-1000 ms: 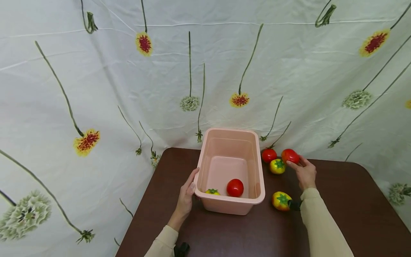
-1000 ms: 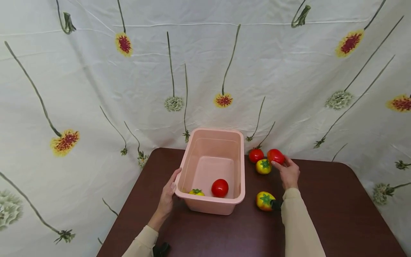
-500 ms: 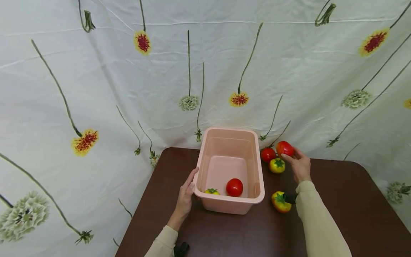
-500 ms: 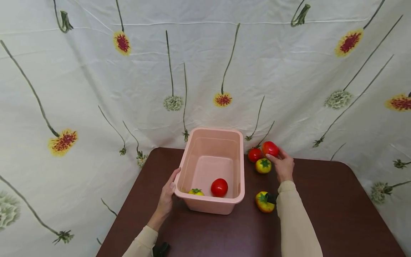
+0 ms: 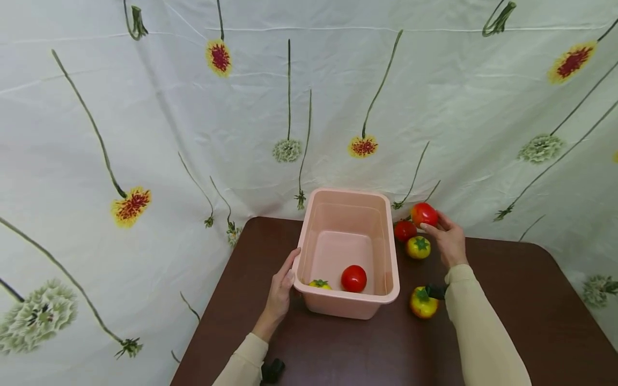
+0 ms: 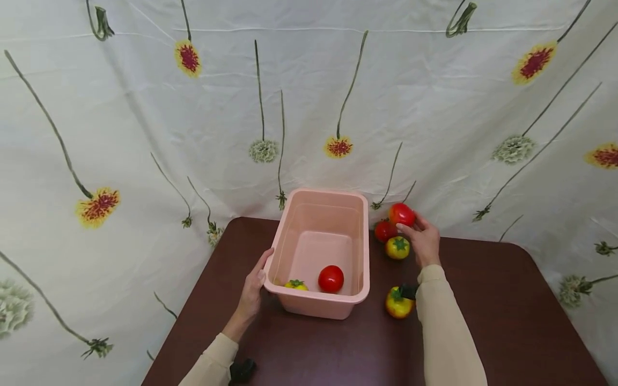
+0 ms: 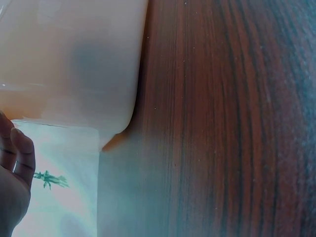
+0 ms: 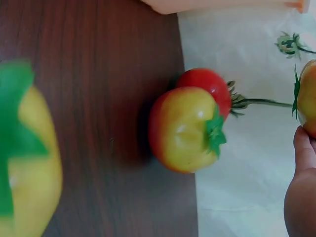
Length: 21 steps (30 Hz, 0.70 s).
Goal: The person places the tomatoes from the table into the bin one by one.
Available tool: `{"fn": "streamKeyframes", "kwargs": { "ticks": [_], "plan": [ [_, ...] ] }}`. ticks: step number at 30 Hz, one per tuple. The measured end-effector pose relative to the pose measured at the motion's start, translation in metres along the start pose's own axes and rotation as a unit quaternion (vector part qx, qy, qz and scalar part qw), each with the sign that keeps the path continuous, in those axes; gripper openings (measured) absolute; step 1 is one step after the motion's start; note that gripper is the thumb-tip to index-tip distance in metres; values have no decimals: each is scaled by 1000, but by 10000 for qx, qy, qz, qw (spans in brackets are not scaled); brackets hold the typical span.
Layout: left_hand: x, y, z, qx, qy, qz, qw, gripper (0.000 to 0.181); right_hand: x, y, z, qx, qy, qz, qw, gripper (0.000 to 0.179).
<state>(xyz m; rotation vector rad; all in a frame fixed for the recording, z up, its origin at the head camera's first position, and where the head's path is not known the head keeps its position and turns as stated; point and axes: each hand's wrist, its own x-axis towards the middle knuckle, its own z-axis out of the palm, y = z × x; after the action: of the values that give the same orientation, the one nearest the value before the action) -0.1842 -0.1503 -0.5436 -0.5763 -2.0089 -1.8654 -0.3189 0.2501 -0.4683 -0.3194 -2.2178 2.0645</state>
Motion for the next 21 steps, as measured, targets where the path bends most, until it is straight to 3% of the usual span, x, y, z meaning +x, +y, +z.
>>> {"fn": "streamKeyframes", "kwargs": {
  "ticks": [8, 15, 21],
  "plan": [
    [5, 2, -3, -10, -15, -22, 10000, 53, 1, -17, 10, 130, -103, -211, 9996, 76],
    [2, 3, -4, -142, -63, -117, 9998, 53, 2, -22, 18, 337, -173, -161, 9992, 75],
    [-1, 4, -1, -73, -76, -171, 9998, 52, -1, -26, 26, 171, -240, -230, 9993, 75]
  ]
}}
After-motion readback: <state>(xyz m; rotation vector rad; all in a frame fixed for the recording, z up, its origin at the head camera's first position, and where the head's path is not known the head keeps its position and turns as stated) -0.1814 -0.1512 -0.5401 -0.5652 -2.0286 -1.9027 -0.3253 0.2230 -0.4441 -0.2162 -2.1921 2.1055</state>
